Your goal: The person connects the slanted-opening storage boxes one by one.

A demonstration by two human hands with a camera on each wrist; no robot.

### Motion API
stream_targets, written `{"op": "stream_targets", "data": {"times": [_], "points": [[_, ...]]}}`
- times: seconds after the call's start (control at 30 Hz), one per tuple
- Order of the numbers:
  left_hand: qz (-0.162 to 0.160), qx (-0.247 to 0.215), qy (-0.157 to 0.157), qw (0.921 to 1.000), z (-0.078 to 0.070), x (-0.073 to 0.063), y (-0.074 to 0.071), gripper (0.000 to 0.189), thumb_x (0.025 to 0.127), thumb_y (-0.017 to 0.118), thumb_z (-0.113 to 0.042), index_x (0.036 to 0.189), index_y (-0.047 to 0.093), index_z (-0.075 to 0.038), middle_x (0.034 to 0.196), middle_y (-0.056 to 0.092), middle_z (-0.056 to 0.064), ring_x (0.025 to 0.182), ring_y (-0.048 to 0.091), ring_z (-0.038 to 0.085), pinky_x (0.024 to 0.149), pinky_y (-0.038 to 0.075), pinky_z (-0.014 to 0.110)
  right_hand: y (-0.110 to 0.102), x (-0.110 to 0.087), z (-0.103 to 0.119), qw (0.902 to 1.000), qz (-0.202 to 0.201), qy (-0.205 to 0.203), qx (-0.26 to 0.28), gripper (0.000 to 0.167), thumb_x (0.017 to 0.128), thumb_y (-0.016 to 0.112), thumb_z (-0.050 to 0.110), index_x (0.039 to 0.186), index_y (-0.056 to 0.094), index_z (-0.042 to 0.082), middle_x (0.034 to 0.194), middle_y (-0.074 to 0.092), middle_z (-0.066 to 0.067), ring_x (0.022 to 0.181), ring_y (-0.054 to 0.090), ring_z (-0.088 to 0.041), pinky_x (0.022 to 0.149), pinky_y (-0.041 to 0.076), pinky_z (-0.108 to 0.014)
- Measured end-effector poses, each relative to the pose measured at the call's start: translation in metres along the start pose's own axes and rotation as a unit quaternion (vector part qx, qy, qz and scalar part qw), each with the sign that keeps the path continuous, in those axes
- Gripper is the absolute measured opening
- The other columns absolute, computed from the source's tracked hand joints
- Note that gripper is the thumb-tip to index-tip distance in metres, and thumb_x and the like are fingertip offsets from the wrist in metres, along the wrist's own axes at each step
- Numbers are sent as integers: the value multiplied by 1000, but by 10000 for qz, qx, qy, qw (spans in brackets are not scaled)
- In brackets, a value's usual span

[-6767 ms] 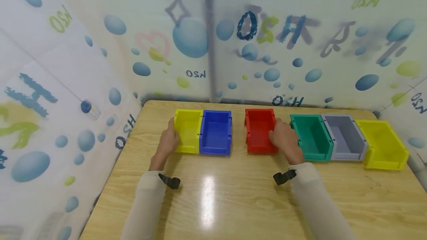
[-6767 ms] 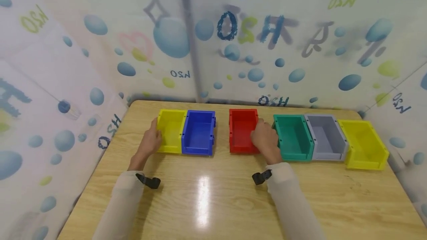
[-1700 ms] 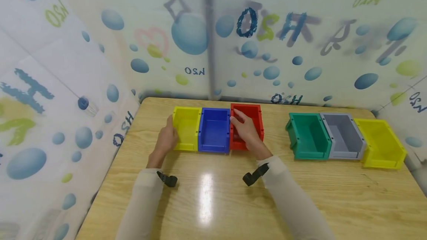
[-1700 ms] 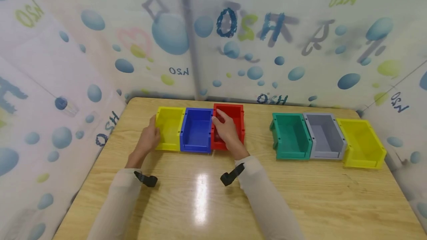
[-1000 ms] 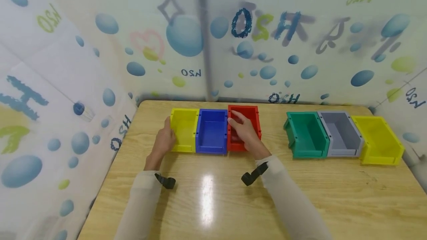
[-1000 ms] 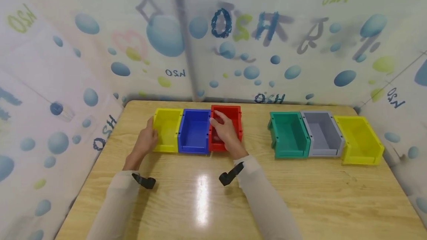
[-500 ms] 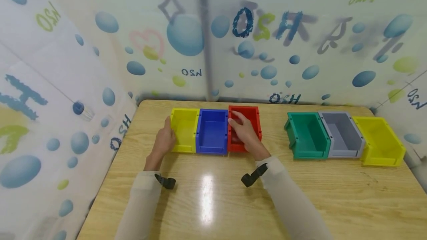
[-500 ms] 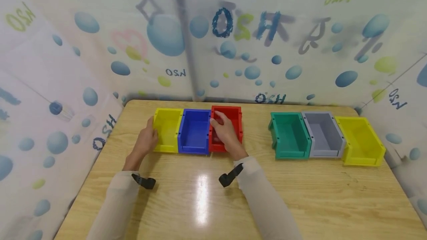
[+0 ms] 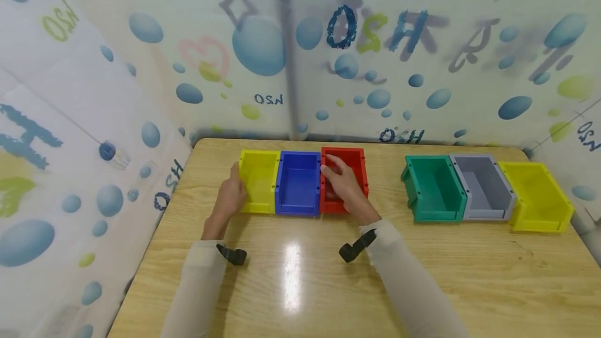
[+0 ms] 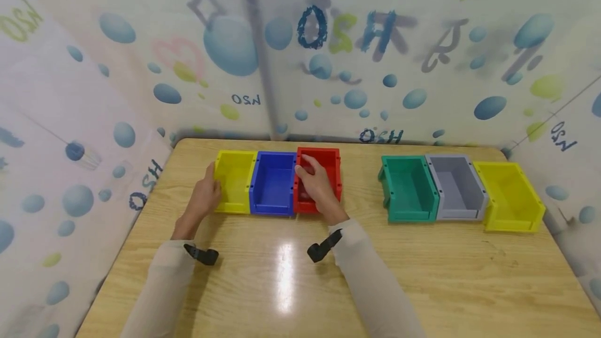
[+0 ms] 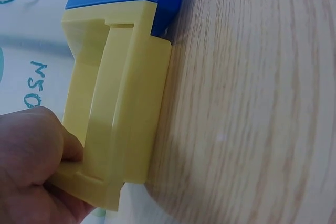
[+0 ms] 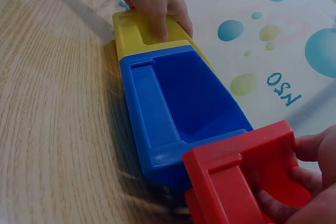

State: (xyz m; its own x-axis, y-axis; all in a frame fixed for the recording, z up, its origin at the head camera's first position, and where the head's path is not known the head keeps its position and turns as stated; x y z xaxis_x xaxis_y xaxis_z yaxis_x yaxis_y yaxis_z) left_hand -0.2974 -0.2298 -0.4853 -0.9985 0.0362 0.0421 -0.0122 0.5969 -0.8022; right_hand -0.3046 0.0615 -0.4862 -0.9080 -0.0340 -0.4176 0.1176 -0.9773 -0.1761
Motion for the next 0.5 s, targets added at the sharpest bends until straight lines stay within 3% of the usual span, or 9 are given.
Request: {"op": "stream_targets", "data": {"times": [0.37, 0.5], "points": [[2, 27, 13, 10000, 0, 0, 0, 54, 101, 35, -1, 152, 16, 2, 106, 63, 38, 77, 59, 35, 72, 48, 50, -1, 1, 0, 9999, 47, 4, 133, 49, 101, 56, 36, 148, 43, 38, 134, 53, -6, 118, 52, -27, 90, 51, -40], [4, 18, 18, 10000, 0, 0, 1, 54, 102, 35, -1, 152, 16, 2, 107, 62, 38, 79, 60, 37, 74, 48, 51, -2, 2, -1, 9999, 69, 5, 157, 49, 100, 57, 36, 148, 43, 37, 134, 53, -6, 117, 53, -27, 86, 53, -38]]}}
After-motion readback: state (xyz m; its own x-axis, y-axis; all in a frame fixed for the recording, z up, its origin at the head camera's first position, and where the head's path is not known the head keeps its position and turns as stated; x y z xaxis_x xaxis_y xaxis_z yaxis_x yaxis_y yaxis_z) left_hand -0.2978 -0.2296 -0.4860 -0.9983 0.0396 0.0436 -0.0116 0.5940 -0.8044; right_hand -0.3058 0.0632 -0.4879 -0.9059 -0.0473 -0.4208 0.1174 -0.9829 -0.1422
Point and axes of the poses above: each hand's wrist, its own x-axis towards the middle knuckle, its own y-axis out of the palm, z = x × y, the point moved 7 cm from there along x, towards the middle knuckle
